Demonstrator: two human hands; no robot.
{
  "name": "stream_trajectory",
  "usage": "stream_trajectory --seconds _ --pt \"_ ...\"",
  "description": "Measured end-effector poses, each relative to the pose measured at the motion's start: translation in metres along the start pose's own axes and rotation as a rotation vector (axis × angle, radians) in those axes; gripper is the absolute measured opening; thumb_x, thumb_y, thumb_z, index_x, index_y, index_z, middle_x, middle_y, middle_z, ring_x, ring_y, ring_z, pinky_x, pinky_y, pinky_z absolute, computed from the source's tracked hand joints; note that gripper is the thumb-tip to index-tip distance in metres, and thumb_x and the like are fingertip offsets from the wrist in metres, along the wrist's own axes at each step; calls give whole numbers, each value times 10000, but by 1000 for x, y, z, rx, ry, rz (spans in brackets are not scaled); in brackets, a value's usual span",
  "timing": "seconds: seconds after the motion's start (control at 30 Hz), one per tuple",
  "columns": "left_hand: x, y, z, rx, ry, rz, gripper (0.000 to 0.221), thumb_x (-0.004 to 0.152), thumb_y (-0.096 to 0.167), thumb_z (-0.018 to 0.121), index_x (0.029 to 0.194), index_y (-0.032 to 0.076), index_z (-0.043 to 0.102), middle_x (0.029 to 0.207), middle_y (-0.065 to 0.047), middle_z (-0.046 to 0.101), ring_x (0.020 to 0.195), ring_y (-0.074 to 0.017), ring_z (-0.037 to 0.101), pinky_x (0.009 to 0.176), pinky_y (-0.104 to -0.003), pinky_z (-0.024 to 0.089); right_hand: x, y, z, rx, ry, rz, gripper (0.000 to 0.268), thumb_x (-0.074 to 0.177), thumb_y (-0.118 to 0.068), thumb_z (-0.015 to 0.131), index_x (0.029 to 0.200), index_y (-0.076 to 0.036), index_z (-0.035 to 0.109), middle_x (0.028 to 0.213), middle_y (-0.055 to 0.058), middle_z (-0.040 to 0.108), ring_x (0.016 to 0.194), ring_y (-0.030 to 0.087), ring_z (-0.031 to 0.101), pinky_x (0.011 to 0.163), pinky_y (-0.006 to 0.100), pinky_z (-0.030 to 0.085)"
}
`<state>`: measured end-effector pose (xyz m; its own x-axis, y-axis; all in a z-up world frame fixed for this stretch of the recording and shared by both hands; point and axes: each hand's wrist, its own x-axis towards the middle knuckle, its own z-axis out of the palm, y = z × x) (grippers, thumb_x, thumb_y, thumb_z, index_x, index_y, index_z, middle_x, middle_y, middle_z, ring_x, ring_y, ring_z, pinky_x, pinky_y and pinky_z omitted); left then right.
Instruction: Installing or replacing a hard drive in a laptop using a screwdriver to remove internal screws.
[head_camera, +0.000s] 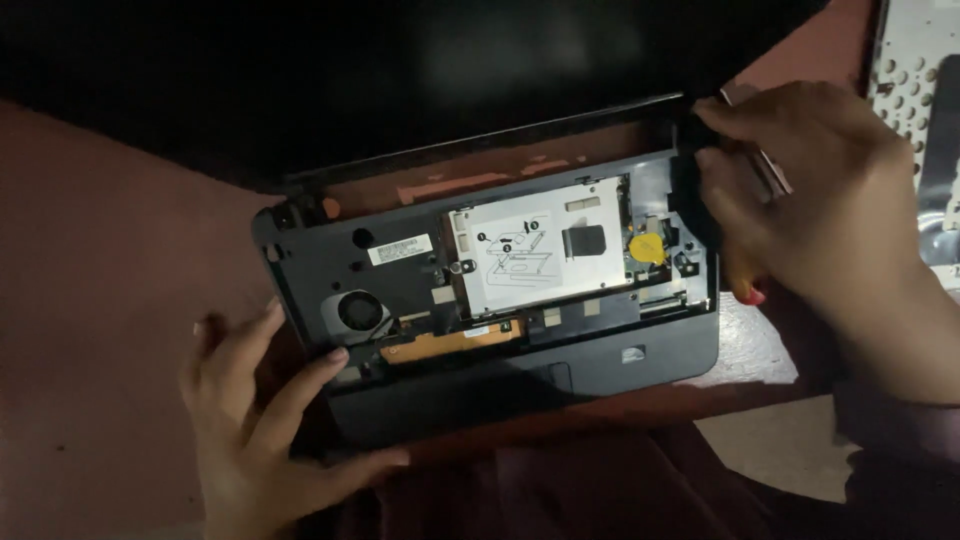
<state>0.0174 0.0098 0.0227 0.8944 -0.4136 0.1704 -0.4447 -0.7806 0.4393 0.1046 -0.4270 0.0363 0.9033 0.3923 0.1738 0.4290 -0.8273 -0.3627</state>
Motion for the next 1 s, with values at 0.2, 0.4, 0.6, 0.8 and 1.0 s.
stream_trajectory --seconds 0.2,0.4,0.6,0.8,1.0 --pt "5 4 -2 -9 -3 13 875 693 768 791 1281 131 669 1508 -281 472 1374 -381 525 1258 -638 276 -4 -11 -1 -52 40 55 234 1081 157 794 1312 196 790 1183 311 751 862 279 658 775 384 574" --pt "1 5 -1 27 -9 -12 908 656 791 808 1296 166 656 1515 -260 486 1383 -395 529 1230 -655 345 1 -8 -2 12 58 -84 327 1037 337 748 1298 148 806 1237 316 643 1004 351 665 840 395 586" --pt "1 7 -1 29 -9 -7 875 708 758 811 1332 170 639 1555 -244 457 1399 -383 536 1217 -656 378 -3 -7 -1 4 39 -62 375 1028 356 735 1275 91 835 1168 287 560 1040 364 644 818 389 540" --pt "0 5 2 44 -3 26 901 708 797 787 1329 161 641 1532 -264 480 1345 -394 583 1173 -655 416 3 -15 -4 -70 22 -88 378 1038 302 759 1286 25 824 1309 287 473 1184 404 546 891 462 554" --pt "0 8 5 55 10 6 879 711 792 792 1311 161 671 1534 -249 486 1306 -390 617 1194 -601 404 10 -15 0 -62 37 -149 91 1107 101 830 1192 108 797 1312 295 667 1203 427 580 1052 505 411"
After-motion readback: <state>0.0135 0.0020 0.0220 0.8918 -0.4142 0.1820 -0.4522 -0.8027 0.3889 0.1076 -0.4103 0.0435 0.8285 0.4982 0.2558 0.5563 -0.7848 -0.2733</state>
